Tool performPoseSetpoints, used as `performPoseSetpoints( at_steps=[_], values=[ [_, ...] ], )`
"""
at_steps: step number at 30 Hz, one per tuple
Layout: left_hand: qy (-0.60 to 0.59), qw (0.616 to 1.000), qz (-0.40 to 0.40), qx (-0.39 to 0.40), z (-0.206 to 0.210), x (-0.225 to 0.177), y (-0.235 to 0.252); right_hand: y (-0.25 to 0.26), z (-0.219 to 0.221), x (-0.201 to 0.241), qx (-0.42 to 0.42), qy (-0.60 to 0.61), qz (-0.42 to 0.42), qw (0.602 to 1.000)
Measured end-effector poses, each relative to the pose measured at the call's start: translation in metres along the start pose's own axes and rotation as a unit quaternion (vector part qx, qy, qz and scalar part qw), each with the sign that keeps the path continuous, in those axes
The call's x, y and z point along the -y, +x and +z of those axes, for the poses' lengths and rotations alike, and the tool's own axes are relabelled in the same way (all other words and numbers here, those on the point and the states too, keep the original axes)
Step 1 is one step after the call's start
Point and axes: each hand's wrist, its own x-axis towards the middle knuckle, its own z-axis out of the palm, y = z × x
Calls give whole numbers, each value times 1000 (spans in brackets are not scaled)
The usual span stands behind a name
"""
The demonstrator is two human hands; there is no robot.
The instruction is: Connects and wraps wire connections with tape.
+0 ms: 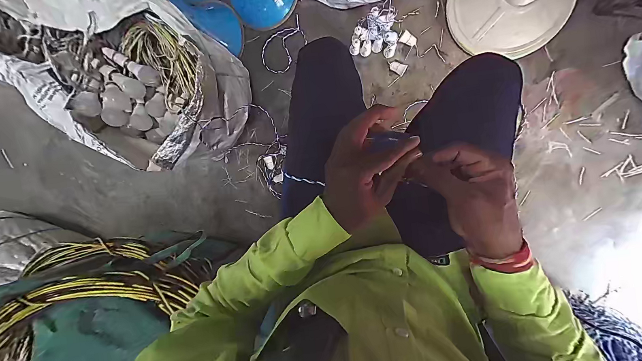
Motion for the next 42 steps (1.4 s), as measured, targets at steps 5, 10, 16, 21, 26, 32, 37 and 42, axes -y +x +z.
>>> performPoseSetpoints(
  at_steps=[5, 10, 16, 21, 26, 32, 37, 42],
  values=[
    [-88, 994, -46, 35, 2, 0, 0, -1, -2, 3, 0, -32, -14, 999],
    [-164, 979, -103, 61, 1, 0, 0, -2, 2, 1, -13, -115, -64, 991],
    [-128, 987, -74, 57, 1, 4, -1, -6, 3, -3, -31, -146, -76, 986],
    [-101, 993, -49, 45, 0, 6, -1, -7, 0, -4, -34, -148, -76, 985],
    [-52, 997, -37, 48, -3, 6, -1, -9, 1, -3, -33, -149, -52, 987],
    [29, 997, -24, 65, -8, 12, -1, -6, -3, -4, 3, -128, -23, 992],
    [-49, 996, -31, 61, -12, 13, -1, -4, -6, -4, 12, -110, -32, 993],
    [-12, 998, 30, 51, -26, 17, 2, -4, -7, -4, 11, -112, -20, 993]
  ],
)
